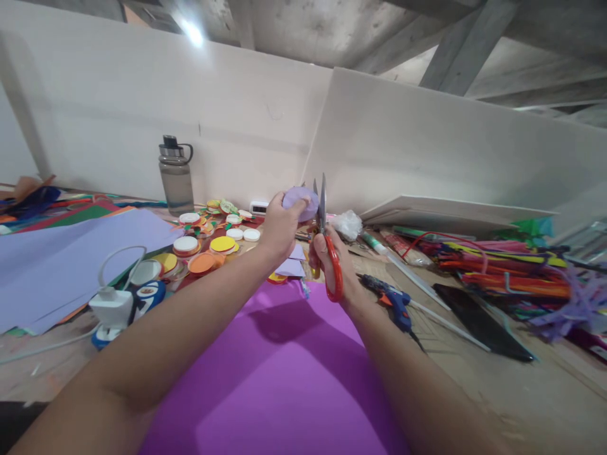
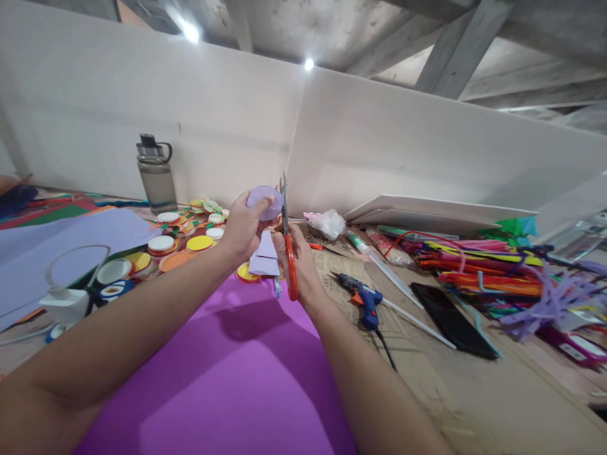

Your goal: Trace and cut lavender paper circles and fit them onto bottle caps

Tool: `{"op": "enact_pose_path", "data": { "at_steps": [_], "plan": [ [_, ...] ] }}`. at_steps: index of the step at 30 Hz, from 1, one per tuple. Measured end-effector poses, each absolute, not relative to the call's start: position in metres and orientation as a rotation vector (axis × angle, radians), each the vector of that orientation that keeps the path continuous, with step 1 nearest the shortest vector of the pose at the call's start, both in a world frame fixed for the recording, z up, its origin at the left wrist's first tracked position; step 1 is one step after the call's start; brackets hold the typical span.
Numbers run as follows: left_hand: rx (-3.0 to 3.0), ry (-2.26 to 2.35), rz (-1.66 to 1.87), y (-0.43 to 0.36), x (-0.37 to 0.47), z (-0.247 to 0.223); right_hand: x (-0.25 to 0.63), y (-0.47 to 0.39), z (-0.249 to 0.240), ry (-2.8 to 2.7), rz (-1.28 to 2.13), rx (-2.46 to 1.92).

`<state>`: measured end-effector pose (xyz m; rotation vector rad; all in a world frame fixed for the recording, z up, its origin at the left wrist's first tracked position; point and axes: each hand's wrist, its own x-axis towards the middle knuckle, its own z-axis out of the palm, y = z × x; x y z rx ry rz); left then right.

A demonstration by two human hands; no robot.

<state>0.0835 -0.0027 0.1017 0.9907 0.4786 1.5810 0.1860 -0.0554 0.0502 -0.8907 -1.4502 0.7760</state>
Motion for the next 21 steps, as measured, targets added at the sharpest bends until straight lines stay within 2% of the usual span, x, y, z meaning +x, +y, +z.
{"op": "enact_pose_path", "data": {
  "at_steps": [21],
  "plan": [
    [0.94,0.483,1.579,-0.0026,0.086,0.0996,0.1854,-0.055,0.0474,-1.405,0.853,-0.912]
  ]
}}
